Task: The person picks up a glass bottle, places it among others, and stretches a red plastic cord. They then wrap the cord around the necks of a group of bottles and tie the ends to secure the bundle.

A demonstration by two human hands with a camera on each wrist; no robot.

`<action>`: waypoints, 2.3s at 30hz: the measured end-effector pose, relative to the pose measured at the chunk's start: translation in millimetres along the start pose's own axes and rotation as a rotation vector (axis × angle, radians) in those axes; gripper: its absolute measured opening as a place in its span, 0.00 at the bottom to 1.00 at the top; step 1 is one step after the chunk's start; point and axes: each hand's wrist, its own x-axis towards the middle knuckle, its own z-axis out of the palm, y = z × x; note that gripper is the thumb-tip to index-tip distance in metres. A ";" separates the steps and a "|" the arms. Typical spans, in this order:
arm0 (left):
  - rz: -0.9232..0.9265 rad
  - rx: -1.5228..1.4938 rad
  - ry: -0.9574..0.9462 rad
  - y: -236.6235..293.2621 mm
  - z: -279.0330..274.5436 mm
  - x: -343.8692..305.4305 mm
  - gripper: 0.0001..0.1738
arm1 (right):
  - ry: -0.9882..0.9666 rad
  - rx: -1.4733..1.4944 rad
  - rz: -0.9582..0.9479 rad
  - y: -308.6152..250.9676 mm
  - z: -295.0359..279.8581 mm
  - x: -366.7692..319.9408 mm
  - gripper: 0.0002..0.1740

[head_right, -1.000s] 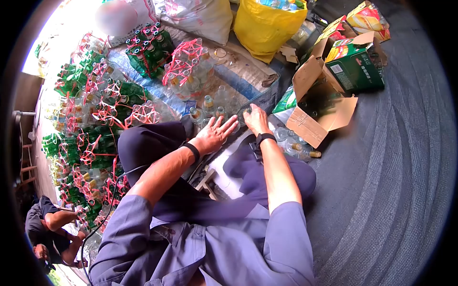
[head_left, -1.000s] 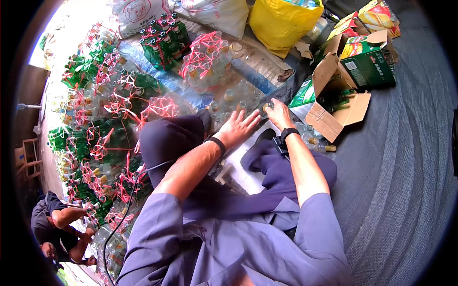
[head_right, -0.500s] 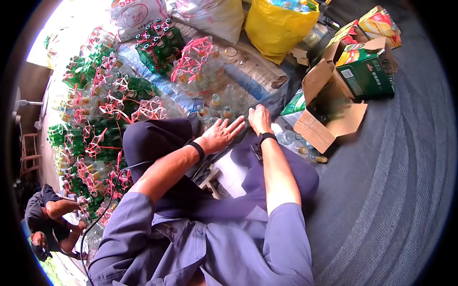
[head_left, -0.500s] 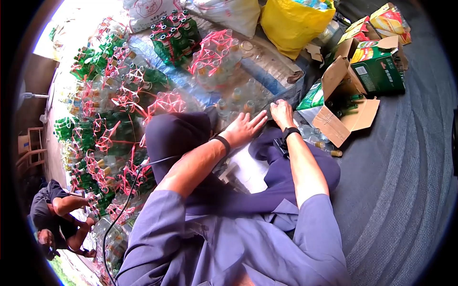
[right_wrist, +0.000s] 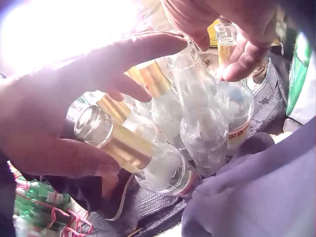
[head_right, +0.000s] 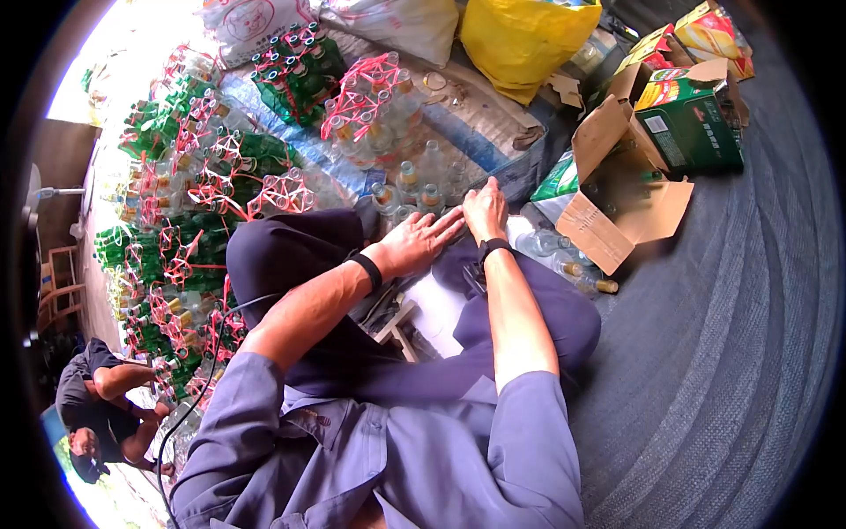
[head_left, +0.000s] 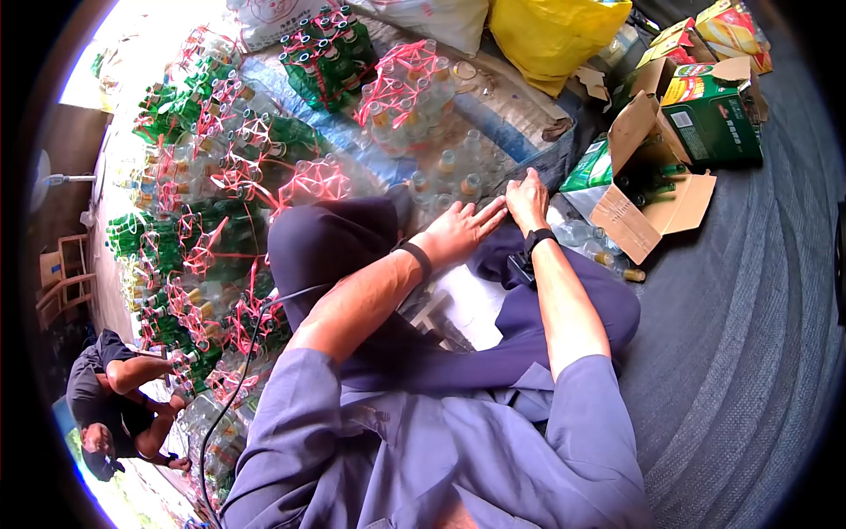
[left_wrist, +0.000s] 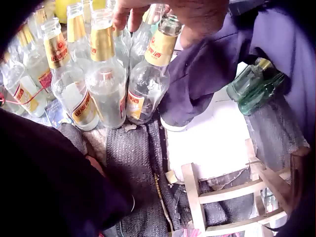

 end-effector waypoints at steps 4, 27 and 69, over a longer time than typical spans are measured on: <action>-0.007 -0.019 -0.027 -1.1 -4.0 -2.6 0.42 | 0.030 -0.024 0.040 1.4 0.3 -0.3 0.27; -0.020 -0.114 -0.184 -3.4 -39.5 -3.6 0.26 | 0.073 -0.059 0.228 -18.8 -13.2 -5.0 0.39; -1.097 -0.742 -0.224 10.4 148.0 -367.9 0.25 | 0.101 0.166 0.059 26.4 -8.2 13.9 0.39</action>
